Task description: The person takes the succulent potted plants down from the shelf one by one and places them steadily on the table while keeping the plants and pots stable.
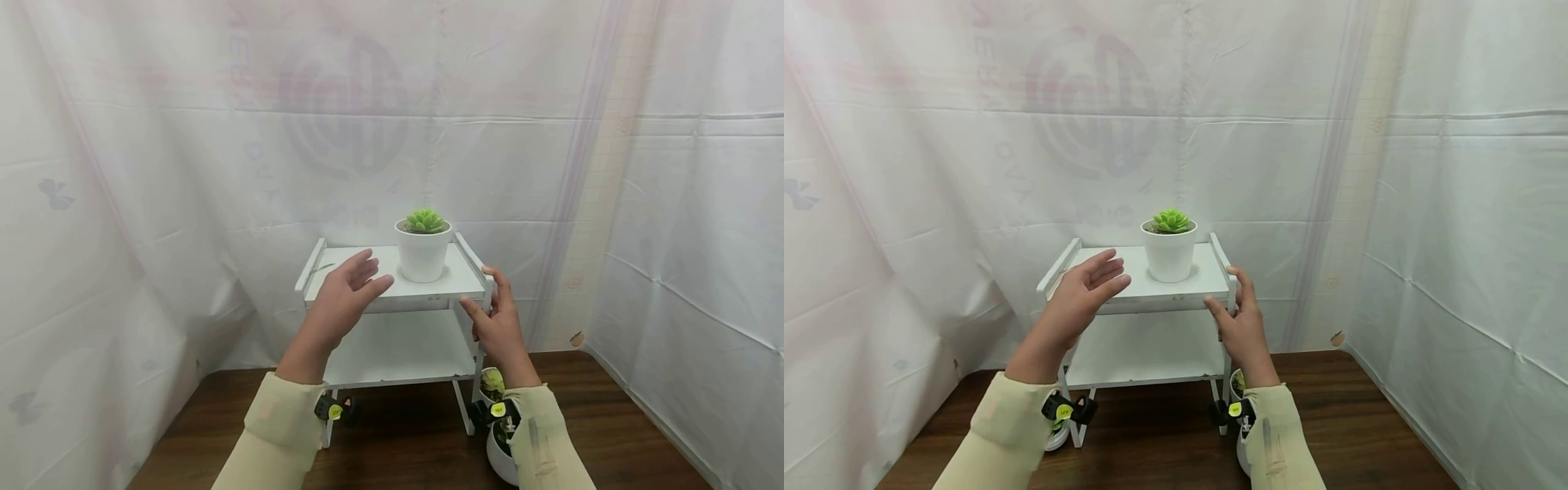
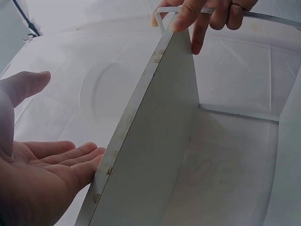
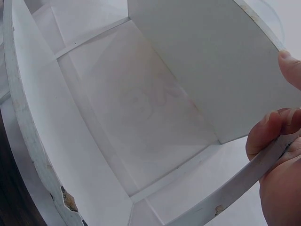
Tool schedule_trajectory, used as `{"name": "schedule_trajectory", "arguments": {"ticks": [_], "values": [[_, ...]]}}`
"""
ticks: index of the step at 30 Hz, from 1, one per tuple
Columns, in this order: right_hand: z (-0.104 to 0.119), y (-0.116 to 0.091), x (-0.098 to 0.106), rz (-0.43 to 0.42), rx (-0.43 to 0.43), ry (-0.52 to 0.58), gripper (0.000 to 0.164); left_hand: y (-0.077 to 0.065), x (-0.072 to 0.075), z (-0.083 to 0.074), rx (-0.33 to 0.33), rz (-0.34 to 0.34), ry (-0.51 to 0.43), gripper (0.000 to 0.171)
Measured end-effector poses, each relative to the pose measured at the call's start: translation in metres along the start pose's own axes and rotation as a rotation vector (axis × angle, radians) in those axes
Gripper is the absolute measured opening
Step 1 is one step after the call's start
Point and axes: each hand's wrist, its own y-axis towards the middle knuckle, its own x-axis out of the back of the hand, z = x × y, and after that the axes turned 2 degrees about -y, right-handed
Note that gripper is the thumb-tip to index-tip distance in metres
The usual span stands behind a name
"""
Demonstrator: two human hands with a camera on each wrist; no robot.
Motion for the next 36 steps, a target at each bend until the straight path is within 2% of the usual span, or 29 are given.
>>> {"name": "schedule_trajectory", "arguments": {"ticks": [9, 15, 21, 25, 36], "values": [[-0.001, 0.0, 0.001, 0.0, 0.002, 0.007, 0.066, 0.01, -0.006, -0.001, 0.025, 0.004, -0.027, 0.077], [0.0, 0.0, 0.0, 0.01, -0.028, 0.028, 0.068, 0.017, -0.01, -0.003, 0.061, 0.0, -0.024, 0.079], [0.022, -0.007, 0.0, 0.019, -0.041, 0.033, 0.067, 0.022, -0.011, -0.004, 0.089, -0.004, -0.012, 0.08], [0.029, -0.009, 0.0, 0.021, -0.032, 0.026, 0.067, 0.026, -0.013, -0.003, 0.093, -0.008, -0.003, 0.081], [0.026, -0.008, -0.001, 0.014, -0.03, 0.025, 0.066, 0.033, -0.02, -0.006, 0.079, -0.008, -0.004, 0.082]]}}
